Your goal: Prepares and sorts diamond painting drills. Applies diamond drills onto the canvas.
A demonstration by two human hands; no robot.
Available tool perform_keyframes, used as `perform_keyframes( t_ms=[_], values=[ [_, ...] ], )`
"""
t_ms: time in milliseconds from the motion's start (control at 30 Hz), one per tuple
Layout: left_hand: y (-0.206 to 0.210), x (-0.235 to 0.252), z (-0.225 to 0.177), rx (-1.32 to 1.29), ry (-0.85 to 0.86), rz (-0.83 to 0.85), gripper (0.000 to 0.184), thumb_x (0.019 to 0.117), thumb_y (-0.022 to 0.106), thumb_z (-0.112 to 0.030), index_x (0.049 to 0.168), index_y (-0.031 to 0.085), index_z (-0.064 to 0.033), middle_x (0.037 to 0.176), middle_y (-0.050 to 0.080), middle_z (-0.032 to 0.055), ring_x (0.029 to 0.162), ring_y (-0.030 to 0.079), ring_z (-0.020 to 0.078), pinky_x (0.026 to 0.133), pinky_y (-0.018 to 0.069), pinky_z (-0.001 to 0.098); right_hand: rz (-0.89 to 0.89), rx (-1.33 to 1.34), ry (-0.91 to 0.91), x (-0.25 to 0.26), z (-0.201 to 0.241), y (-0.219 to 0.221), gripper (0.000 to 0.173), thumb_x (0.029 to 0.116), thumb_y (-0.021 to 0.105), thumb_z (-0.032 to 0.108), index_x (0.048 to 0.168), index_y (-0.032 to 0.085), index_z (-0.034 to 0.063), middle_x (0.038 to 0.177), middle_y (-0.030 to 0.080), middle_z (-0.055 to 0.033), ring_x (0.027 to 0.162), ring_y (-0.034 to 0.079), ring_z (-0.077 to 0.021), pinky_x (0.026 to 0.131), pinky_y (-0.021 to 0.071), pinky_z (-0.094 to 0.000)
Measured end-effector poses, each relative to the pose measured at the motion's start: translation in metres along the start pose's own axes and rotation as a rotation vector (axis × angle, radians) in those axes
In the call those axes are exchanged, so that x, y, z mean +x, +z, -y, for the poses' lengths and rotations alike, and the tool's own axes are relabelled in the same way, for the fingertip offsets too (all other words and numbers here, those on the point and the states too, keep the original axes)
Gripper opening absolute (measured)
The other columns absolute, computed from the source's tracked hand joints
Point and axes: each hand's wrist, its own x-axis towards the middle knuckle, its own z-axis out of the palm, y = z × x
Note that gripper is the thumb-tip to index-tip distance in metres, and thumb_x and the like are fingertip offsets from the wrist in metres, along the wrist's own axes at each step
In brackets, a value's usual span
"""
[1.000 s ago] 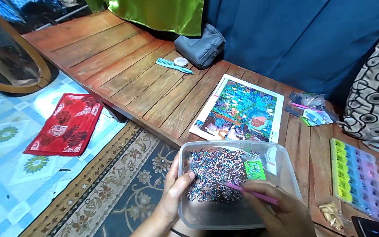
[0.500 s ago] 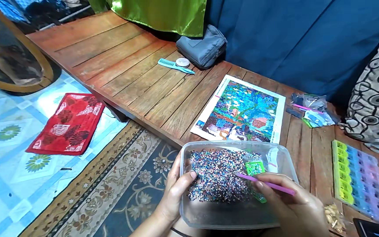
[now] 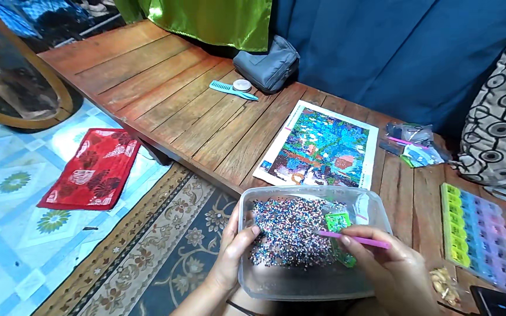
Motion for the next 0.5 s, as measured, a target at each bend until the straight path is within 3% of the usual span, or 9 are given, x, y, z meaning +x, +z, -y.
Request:
perform_keyframes(
  t_ms=[300,500],
  values=[
    [0.0004,0.0009,-0.0005,0.009,-0.014,0.001,0.067,0.0791,0.057,-0.022,0.143,0.044,-0.0085,0.107,0.068,-0.0002,0.092,0.069,0.0058,0.081,0.0577,0.0242,-0.015,-0.188,-0.131,-0.0045,0.0008,-0.0005,0.019,0.0894,0.064,0.02,0.089,0.075,0.004,0.08,0.072,-0.0024,0.068,0.065,0.0021,0.064,0.0533,-0.0113],
    [0.0003,0.0004,-0.0011,0.0,0.006,0.008,0.059,0.0802,0.056,-0.021,0.138,0.049,-0.0097,0.102,0.069,-0.0028,0.088,0.068,0.004,0.08,0.0576,0.0229,0.052,0.073,-0.068,-0.0051,-0.0014,0.0036,0.014,0.0902,0.065,0.017,0.091,0.073,0.0053,0.08,0.073,0.0028,0.068,0.068,0.0014,0.062,0.058,-0.0147]
  ],
)
